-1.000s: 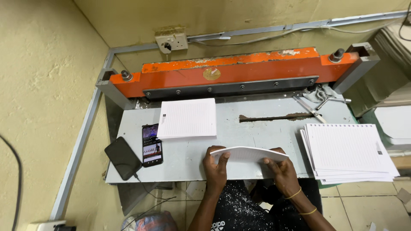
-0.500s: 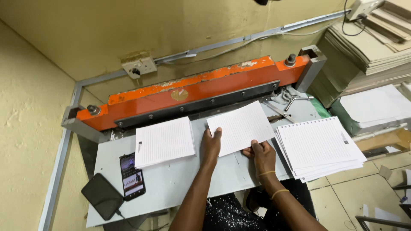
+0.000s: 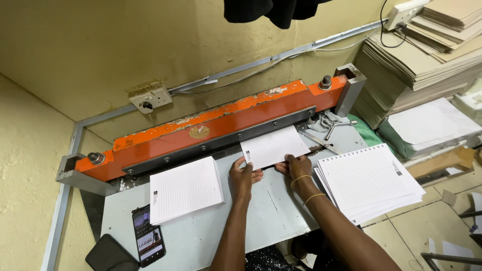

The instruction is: The person places lined paper sheets into a binding machine, presses the handle to create a binding, and stacks the finished notebooks. The person repeats this process for multiple sheets, organizing the completed notebooks into a neat pile.

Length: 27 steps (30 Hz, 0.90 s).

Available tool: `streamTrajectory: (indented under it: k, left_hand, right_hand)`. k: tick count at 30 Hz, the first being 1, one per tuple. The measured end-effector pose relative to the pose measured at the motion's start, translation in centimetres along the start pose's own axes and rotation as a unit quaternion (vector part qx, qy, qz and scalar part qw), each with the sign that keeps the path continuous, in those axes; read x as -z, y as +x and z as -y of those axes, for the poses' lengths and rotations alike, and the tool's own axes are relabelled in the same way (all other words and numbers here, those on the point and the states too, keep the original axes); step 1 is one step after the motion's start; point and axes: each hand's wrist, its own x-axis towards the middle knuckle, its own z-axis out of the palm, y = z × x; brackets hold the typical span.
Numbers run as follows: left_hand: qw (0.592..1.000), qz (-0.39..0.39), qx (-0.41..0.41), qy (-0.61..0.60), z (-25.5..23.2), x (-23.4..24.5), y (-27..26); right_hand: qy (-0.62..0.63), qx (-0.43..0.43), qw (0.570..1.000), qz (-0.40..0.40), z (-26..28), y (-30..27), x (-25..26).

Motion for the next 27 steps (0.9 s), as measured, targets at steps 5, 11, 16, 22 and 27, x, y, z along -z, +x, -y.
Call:
streamTrajectory:
  k: [5, 11, 16, 22, 27]
  left_hand:
    - [1.000, 0.017, 0.007, -0.004, -0.1, -0.3, 0.1]
    - [0.999, 0.045, -0.004, 0.000, 0.1, 0.0, 0.4]
    - [0.999, 0.021, -0.040, 0.025, -0.3, 0.3, -2.7]
    - [0.961, -0.095, -0.205, 0.158, 7.3, 1.6, -11.0]
    - [0.839, -0.129, -0.463, 0.256, 9.6, 10.0, -12.8]
  right_hand:
    - [-0.003, 0.006, 1.000, -0.005, 1.1, -1.4, 0.2]
    - [-0.031, 0.004, 0.999, 0.013, 0.7, -0.2, 0.5]
    - [-0.034, 0.007, 0.999, 0.010, 0.2, 0.3, 0.6]
    - [-0.033, -0.053, 0.997, -0.039, 2.0, -0.7, -0.4]
    - [-0.004, -0.030, 0.999, -0.010, -1.0, 2.7, 0.7]
